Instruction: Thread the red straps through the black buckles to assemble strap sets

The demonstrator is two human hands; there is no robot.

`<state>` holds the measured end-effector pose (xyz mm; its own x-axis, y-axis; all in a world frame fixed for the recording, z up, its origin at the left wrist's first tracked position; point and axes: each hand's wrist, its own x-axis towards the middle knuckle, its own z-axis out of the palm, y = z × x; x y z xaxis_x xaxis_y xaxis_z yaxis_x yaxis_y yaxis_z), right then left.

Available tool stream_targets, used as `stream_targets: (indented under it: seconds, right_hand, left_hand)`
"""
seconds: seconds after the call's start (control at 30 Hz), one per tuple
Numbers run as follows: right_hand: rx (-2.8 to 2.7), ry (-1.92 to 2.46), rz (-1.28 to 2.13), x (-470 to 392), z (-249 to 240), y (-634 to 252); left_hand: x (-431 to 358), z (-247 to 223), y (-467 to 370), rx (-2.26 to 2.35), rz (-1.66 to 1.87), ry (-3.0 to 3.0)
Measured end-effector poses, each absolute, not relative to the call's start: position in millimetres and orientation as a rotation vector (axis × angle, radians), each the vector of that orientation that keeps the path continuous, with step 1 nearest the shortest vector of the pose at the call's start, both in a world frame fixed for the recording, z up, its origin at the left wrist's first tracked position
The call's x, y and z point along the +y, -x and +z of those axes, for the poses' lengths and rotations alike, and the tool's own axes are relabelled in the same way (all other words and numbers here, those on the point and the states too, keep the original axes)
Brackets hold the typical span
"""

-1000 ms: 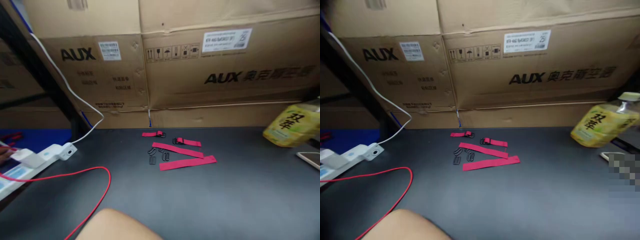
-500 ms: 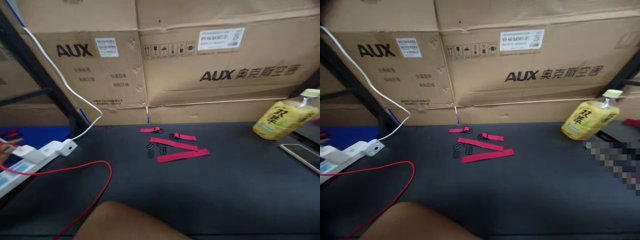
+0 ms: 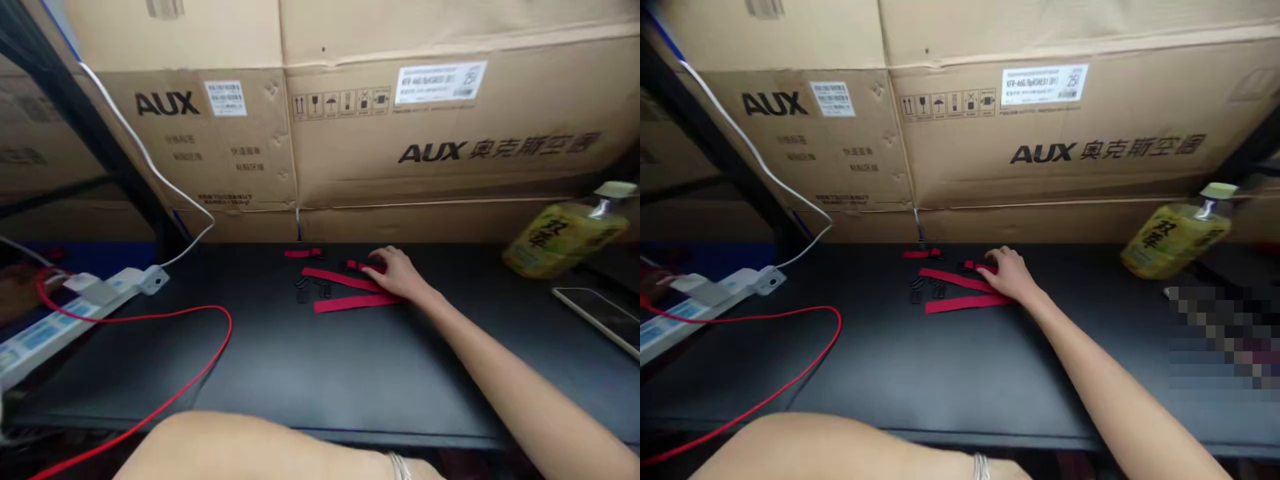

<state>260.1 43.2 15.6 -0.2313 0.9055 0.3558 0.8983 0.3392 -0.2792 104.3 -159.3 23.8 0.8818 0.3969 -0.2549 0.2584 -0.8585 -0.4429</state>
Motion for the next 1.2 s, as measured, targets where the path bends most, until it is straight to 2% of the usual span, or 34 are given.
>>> stream_targets:
  seconds: [0.1,0.17,0.23,0.3,0.4,0.7,1.2]
  right_hand:
    - [-2.149,1.607,0.057,51.7,-1.3,-264.4]
    - [-2.16,1.642,0.078,51.7,-5.9,-264.8]
    - [-2.17,1.677,0.089,51.0,-4.9,-263.6]
    - [-2.185,1.711,0.09,50.4,0.2,-261.7]
    - [-2.213,1.752,0.062,49.9,10.7,-257.2]
    - [-2.213,1.756,0.09,54.1,8.7,-233.9]
    - [-2.193,1.532,-0.055,47.6,5.4,-230.9]
  left_hand:
    - [-127.5,33.7,-107.4,-0.352,0.334,2.885]
    - [-95.4,37.9,-97.0,-0.398,0.104,3.137]
    - [-60.1,38.0,-78.0,-0.727,-0.369,3.406]
    - [-28.1,34.2,-55.1,-1.179,-0.805,3.316]
    - [4.2,25.1,-24.5,-1.516,-1.118,3.09]
    - [15.3,8.5,-6.4,-1.505,-1.12,2.969]
    - [22.2,1.3,-4.4,-1.514,-1.304,2.997]
